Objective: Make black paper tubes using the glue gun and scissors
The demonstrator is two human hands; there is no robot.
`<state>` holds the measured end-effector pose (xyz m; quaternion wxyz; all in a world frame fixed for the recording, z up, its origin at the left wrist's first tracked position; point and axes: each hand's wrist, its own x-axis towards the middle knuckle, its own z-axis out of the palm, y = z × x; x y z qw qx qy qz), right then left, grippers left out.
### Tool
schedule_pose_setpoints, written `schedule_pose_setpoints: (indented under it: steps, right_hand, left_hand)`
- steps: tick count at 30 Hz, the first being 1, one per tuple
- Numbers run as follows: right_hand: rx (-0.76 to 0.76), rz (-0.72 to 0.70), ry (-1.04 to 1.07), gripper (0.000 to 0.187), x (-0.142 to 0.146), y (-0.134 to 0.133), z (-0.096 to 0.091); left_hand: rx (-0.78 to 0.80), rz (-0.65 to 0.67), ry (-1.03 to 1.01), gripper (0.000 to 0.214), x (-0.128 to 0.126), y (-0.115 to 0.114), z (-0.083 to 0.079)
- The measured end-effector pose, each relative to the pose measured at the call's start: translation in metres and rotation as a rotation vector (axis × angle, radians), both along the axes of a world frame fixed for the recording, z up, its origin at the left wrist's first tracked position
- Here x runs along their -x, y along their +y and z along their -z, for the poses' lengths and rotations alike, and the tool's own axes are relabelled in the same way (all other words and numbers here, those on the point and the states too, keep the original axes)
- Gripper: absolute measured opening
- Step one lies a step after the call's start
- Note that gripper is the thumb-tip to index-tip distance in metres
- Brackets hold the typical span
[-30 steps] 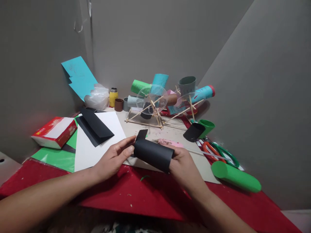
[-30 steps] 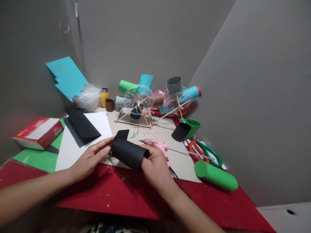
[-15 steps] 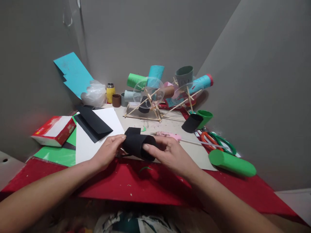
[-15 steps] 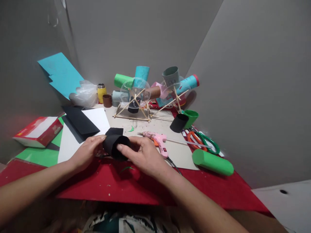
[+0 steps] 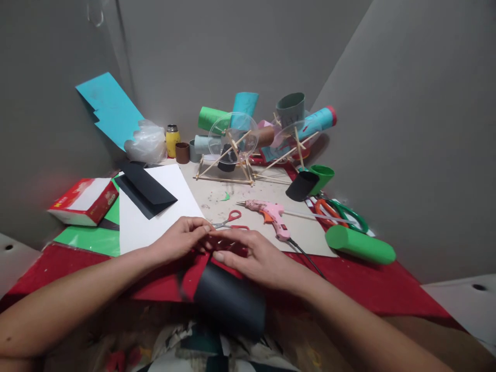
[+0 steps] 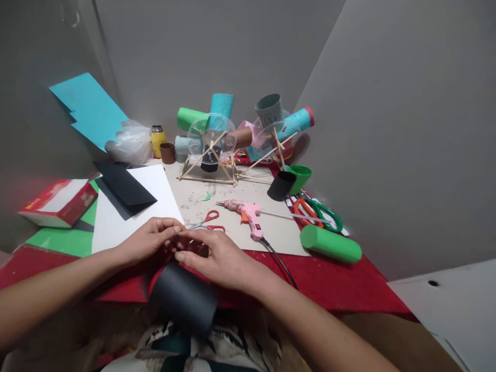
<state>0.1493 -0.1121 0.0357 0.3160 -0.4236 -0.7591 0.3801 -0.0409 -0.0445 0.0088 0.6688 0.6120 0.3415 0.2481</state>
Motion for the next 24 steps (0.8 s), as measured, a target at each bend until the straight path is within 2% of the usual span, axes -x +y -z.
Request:
schedule_pose_setpoints:
  steps: [3, 6, 8, 10, 12, 14, 16, 19, 24]
  right_hand:
    - [-0.064, 0.056, -0.046, 0.031, 0.000, 0.001, 0.013]
    - [-0.067, 0.081, -0.073, 0.024, -0.003, 0.006, 0.022]
    - [-0.076, 0.073, -0.063, 0.023, -0.004, 0.005, 0.026]
    - [-0.105, 0.078, -0.035, 0.024, -0.004, -0.001, 0.029]
    - [-0.145, 0.080, -0.015, 0.024, -0.004, -0.012, 0.033]
    - [-0.201, 0.050, -0.023, 0.023, -0.004, -0.028, 0.040]
    - [-0.280, -0.008, -0.066, 0.023, -0.006, -0.043, 0.049]
    - [-0.355, -0.076, -0.132, 0.027, -0.010, -0.060, 0.060]
    - [-0.393, -0.085, -0.063, 0.034, -0.018, -0.070, 0.065]
  left_hand:
    - [0.024, 0.011, 0.018, 0.042, 0.000, 0.002, 0.005]
    - [0.045, 0.002, 0.025, 0.047, 0.002, 0.004, 0.007]
    - [-0.008, 0.017, 0.070, 0.047, 0.003, 0.000, 0.004]
    - [-0.153, 0.053, 0.152, 0.044, 0.004, -0.008, 0.000]
    - [-0.367, 0.117, 0.248, 0.039, 0.005, -0.018, -0.006]
    - [-0.543, 0.227, 0.321, 0.036, 0.005, -0.027, -0.012]
    - [-0.622, 0.358, 0.352, 0.034, 0.005, -0.033, -0.017]
    - [-0.626, 0.465, 0.355, 0.031, 0.005, -0.041, -0.019]
    - [-0.500, 0.487, 0.369, 0.027, 0.006, -0.057, -0.016]
